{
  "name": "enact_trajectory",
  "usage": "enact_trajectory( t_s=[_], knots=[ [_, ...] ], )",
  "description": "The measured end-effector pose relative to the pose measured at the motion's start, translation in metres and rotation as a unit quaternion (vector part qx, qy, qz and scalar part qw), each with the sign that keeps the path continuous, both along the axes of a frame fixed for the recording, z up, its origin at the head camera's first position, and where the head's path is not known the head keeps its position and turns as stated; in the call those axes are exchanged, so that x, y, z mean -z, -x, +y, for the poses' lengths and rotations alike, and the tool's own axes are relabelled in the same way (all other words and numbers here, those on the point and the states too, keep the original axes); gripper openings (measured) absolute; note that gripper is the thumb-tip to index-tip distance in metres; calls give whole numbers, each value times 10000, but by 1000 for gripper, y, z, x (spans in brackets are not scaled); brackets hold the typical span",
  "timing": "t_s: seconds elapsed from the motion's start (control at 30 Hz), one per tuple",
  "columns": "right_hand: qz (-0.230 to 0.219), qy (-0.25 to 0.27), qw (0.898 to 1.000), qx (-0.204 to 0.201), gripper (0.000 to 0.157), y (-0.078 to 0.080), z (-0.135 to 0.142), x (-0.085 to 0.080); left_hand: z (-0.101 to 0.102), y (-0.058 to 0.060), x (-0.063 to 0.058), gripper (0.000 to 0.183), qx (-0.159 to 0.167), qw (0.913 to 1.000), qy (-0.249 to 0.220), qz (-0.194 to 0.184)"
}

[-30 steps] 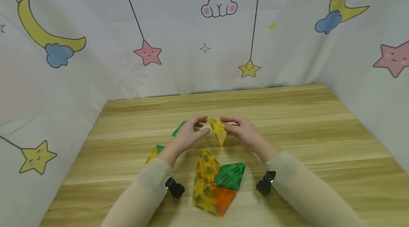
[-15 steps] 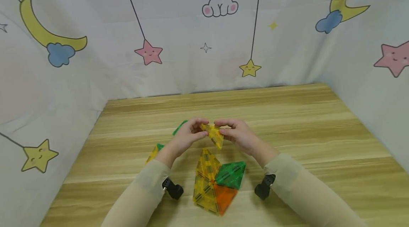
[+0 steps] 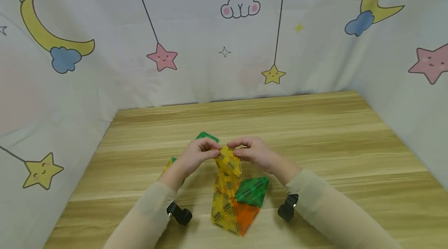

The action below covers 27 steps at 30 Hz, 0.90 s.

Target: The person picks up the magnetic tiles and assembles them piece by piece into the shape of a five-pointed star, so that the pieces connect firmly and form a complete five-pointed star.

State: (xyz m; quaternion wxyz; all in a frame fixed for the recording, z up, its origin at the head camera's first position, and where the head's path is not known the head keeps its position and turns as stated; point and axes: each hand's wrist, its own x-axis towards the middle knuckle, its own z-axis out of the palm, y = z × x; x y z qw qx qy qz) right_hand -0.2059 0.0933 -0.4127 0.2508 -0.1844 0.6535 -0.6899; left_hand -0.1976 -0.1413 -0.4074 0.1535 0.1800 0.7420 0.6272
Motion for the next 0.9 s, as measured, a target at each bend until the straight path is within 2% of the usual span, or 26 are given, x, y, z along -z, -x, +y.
enact_trajectory(
  t_s=[0.13, 0.23, 0.4, 0.5, 0.63, 0.73, 0.9],
  knots=[
    [353, -530, 9978, -200, 37, -1, -1, 2, -7, -5, 2, 20, 37, 9998, 174, 9],
    [650, -1177, 9904, -333, 38, -1, -2, 4, -15, -8, 4, 21, -14, 9995, 317, -5],
    [638, -1874, 9785, -584, 37, 1, -6, 8, -26, -12, 7, 23, 14, 9989, 465, -101],
    [553, -1950, 9756, -843, 36, 2, -11, 10, -32, -14, 8, 24, 32, 9987, 501, -90],
    [715, -2017, 9704, -1115, 34, 3, -17, 10, -36, -17, 10, 24, 62, 9987, 506, -90],
    [859, -2130, 9676, -1049, 29, 3, -19, 10, -37, -18, 11, 24, 92, 9990, 422, -132],
    [909, -2039, 9714, -812, 23, 7, -17, 12, -38, -19, 16, 23, 40, 9986, 499, -146]
  ],
)
